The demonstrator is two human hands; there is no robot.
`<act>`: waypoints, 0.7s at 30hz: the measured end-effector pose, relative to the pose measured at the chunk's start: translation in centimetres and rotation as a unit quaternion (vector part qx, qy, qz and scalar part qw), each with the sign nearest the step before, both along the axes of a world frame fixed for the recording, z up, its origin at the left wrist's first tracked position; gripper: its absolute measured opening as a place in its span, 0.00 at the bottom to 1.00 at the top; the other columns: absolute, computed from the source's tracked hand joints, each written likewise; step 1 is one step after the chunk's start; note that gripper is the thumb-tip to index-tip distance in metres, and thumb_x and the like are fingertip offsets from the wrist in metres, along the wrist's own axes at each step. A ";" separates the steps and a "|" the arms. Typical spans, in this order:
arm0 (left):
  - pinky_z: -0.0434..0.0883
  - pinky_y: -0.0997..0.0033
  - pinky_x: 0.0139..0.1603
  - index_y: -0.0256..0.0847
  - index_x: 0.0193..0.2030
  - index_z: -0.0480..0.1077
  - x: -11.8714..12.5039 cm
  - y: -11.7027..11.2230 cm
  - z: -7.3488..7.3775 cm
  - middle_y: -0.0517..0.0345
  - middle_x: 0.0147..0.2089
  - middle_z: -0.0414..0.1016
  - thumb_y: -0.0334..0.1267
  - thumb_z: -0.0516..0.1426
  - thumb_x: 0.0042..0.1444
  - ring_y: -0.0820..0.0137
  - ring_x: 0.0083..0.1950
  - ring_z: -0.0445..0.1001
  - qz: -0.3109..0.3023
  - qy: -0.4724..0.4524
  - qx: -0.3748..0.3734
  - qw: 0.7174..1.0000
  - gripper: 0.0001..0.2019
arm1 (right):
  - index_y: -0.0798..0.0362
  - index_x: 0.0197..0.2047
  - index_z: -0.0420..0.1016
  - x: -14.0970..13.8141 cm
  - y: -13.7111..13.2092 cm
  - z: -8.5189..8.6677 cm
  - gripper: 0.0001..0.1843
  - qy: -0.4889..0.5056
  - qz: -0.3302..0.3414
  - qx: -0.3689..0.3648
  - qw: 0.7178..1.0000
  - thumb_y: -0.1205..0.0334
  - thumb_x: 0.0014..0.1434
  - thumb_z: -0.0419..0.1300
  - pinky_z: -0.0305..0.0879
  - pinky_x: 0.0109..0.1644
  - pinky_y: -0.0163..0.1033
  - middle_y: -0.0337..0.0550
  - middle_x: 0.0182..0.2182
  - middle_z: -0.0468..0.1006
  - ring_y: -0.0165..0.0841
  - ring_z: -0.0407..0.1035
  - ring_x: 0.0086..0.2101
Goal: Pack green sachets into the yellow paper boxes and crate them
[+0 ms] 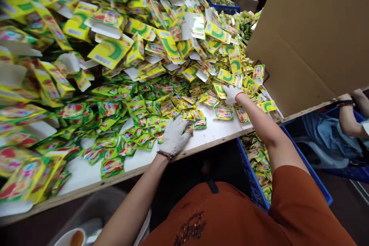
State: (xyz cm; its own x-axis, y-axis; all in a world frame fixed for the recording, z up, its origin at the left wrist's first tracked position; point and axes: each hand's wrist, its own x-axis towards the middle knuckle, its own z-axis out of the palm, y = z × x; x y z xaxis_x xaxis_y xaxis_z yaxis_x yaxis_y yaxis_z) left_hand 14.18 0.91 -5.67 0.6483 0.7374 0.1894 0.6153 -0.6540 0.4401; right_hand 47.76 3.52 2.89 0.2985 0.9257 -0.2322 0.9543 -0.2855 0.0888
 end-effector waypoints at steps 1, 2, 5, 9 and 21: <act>0.58 0.47 0.67 0.41 0.46 0.73 0.0 0.0 0.0 0.45 0.54 0.75 0.43 0.55 0.62 0.53 0.64 0.66 0.007 -0.012 -0.011 1.000 0.11 | 0.54 0.67 0.60 0.1 0.3 -0.5 0.47 -0.014 0.005 0.000 1.000 0.61 0.43 0.68 0.68 0.52 0.46 0.61 0.57 0.69 0.47 0.71 0.50; 0.59 0.49 0.67 0.41 0.45 0.73 -0.1 0.1 -0.1 0.46 0.54 0.75 0.42 0.55 0.62 0.55 0.63 0.67 0.015 -0.031 -0.020 0.999 0.10 | 0.55 0.69 0.57 0.1 0.7 -1.0 0.49 -0.017 0.013 0.006 1.000 0.61 0.44 0.67 0.68 0.52 0.46 0.63 0.57 0.68 0.48 0.70 0.51; 0.63 0.56 0.65 0.41 0.43 0.73 -0.6 0.3 -0.2 0.48 0.56 0.75 0.39 0.52 0.62 0.60 0.62 0.69 0.057 -0.121 -0.035 0.990 0.09 | 0.56 0.68 0.57 0.4 2.0 -1.3 0.44 0.010 0.019 0.056 0.998 0.64 0.47 0.64 0.67 0.50 0.45 0.62 0.54 0.72 0.47 0.71 0.49; 0.68 0.61 0.59 0.41 0.37 0.71 -1.4 0.6 -0.1 0.48 0.52 0.76 0.39 0.51 0.63 0.63 0.56 0.73 0.128 -0.184 -0.019 0.975 0.10 | 0.57 0.55 0.72 1.3 2.7 0.3 0.27 0.105 -0.010 0.150 0.983 0.69 0.49 0.59 0.68 0.46 0.42 0.51 0.42 0.79 0.43 0.71 0.41; 0.65 0.60 0.49 0.39 0.41 0.75 -0.9 0.4 1.2 0.47 0.43 0.76 0.42 0.49 0.65 0.58 0.47 0.73 0.152 -0.037 0.020 0.988 0.15 | 0.58 0.69 0.53 -11.9 1.1 1.2 0.38 0.404 0.102 0.238 0.877 0.58 0.58 0.60 0.69 0.53 0.44 0.49 0.51 0.73 0.37 0.70 0.50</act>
State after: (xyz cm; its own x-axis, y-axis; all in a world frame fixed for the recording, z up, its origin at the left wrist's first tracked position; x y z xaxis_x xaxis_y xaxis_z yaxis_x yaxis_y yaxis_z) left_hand 13.26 1.32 -4.49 0.3822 0.8866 0.2605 0.7526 -0.4622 0.4689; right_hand 35.90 4.62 4.14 0.0308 0.9902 0.1361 0.6856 0.0782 -0.7237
